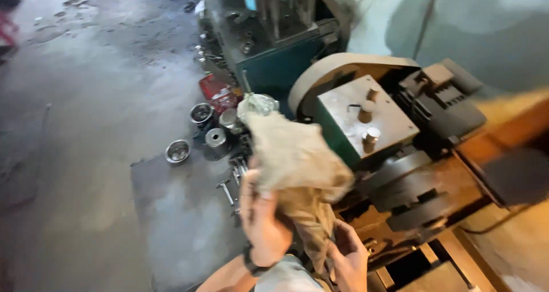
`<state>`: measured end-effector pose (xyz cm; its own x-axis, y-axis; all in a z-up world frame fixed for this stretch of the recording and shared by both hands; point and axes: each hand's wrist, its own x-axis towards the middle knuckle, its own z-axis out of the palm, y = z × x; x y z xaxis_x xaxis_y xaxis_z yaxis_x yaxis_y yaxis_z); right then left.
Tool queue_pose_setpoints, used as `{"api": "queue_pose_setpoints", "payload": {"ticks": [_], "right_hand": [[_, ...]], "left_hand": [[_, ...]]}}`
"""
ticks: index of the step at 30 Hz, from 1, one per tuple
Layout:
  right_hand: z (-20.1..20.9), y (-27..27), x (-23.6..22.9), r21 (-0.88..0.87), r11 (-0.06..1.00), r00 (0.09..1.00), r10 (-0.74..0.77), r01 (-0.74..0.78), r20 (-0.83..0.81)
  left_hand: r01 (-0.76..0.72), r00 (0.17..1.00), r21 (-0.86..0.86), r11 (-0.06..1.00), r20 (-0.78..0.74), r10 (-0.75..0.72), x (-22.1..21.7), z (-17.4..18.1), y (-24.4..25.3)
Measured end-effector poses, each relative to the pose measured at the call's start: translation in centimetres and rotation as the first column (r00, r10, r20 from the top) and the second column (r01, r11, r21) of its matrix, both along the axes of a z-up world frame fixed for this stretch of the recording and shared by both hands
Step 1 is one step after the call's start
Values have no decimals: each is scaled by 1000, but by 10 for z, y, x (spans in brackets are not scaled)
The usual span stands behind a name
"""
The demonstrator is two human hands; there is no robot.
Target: The person operates a metal lathe, using a file to smooth a rotating cylindrical metal part. They wipe the part with a cloth, remove it from the chuck, and then place a new metal piece into the chuck to continue the process.
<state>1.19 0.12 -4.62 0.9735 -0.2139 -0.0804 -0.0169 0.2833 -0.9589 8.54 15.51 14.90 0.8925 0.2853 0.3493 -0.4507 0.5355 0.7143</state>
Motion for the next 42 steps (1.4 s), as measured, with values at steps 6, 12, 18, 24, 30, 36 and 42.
{"api": "queue_pose_setpoints", "payload": {"ticks": [6,12,18,24,30,36,42], "right_hand": [[-17,-23,-21,30,954,948,-294,300,-126],[4,-40,-44,376,860,932,-361,345,-29],[27,-46,-40,251,967,988,-9,47,-152],[10,-19,-43,223,972,921,156,-78,-356],[40,0,-37,-68,998,966,-12,-6,-257],[100,-36,-71,-627,671,915,-230,396,331],[79,-70,-116,183,969,762,-243,165,600]], "left_hand": [[-172,961,220,960,-176,212,12,-10,43],[-67,957,21,998,-281,70,19,-5,60],[-64,973,152,986,-210,95,16,-16,65],[37,968,13,999,-251,-32,15,-19,58],[36,967,94,995,-256,-11,15,-30,62],[17,950,381,925,-294,103,10,-15,58],[271,962,330,904,-67,-264,0,-91,24]]}}
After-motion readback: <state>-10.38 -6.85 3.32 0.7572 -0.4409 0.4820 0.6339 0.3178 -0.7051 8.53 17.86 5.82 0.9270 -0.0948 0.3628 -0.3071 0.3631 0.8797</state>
